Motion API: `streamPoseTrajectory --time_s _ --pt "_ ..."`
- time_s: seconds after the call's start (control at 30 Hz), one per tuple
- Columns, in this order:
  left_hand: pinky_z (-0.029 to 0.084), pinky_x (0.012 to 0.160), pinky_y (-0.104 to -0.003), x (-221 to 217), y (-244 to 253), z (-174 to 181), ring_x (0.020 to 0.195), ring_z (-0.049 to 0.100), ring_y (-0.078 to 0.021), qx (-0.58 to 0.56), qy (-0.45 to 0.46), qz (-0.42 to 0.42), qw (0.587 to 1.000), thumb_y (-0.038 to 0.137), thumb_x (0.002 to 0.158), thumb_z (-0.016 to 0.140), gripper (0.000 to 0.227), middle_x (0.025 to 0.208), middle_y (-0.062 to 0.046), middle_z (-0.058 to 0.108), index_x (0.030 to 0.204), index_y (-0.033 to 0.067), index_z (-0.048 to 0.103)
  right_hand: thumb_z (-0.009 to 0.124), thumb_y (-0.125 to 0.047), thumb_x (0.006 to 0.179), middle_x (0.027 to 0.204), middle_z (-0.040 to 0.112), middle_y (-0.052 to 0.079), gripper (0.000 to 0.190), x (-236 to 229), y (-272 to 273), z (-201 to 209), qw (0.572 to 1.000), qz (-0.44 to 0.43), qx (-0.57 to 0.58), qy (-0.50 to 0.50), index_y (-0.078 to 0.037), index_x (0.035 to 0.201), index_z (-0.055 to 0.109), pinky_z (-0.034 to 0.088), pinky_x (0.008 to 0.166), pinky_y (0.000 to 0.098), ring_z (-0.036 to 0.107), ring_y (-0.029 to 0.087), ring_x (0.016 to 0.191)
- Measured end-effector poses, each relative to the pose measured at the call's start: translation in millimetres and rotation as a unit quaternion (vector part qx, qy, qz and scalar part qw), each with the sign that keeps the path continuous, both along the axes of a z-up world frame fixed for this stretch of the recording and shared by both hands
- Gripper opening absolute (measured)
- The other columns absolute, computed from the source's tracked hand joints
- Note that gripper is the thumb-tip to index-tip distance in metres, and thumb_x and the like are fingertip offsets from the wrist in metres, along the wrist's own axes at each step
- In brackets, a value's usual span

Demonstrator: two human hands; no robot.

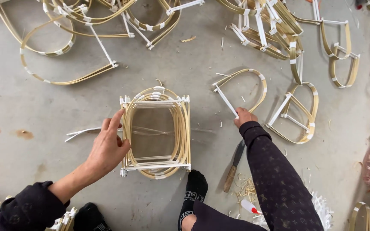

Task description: Assembling strips of bamboo into curved frame structures using plastic ties.

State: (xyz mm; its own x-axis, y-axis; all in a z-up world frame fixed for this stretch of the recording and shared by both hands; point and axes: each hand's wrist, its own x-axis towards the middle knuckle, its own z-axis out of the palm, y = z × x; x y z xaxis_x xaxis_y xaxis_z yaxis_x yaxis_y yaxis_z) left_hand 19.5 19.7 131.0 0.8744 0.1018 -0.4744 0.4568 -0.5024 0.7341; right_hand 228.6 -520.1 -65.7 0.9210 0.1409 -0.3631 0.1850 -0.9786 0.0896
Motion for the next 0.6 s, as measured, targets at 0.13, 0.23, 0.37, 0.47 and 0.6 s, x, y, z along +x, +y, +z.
streamPoseTrajectory --time_s 0.13,0.23,0.37,0.47,0.6 --pt "0.059 0.072 -0.04 0 0 2 0.075 0.068 -0.0227 0.015 -0.002 -0.022 1.0 0.004 0.083 0.065 0.083 0.128 -0.016 0.052 0.156 0.0111 0.027 0.075 -0.02 0.087 0.109 0.068 0.01 0.037 -24 34 67 0.984 0.006 0.154 -0.088 -0.013 0.122 0.066 0.056 0.078 0.0409 0.07 0.027 0.087" --pt "0.059 0.073 -0.04 -1 0 -3 0.074 0.067 -0.022 0.011 -0.014 -0.018 1.0 0.005 0.084 0.064 0.08 0.127 -0.014 0.054 0.156 0.0104 0.029 0.069 -0.019 0.094 0.102 0.07 0.009 0.032 -28 57 126 0.945 -0.03 0.304 -0.112 -0.007 0.124 0.067 0.057 0.072 0.0324 0.069 0.018 0.078" --pt "0.057 0.073 -0.038 -5 -4 -1 0.077 0.068 -0.021 0.011 -0.009 -0.044 0.999 0.002 0.086 0.059 0.08 0.126 -0.013 0.052 0.159 0.0125 0.028 0.058 -0.015 0.107 0.103 0.071 0.008 0.027 -22 65 190 0.861 -0.028 0.493 -0.124 0.003 0.126 0.064 0.059 0.069 0.0255 0.067 0.01 0.083" --pt "0.058 0.078 -0.039 -9 -7 2 0.078 0.069 -0.022 -0.005 -0.06 -0.036 0.998 0.003 0.084 0.062 0.08 0.124 -0.015 0.052 0.157 0.0112 0.032 0.053 -0.015 0.112 0.104 0.072 0.008 0.031 -20 67 218 0.762 -0.121 0.633 -0.066 0.005 0.131 0.066 0.054 0.073 0.0239 0.064 0.009 0.083" --pt "0.058 0.076 -0.04 -12 -12 1 0.078 0.069 -0.0246 0.012 -0.046 -0.025 0.999 0.006 0.085 0.065 0.078 0.127 -0.015 0.051 0.156 0.0123 0.035 0.054 -0.016 0.108 0.096 0.072 0.009 0.03 -18 66 219 0.696 -0.187 0.692 -0.054 0.006 0.126 0.067 0.054 0.068 0.0244 0.064 0.011 0.075"
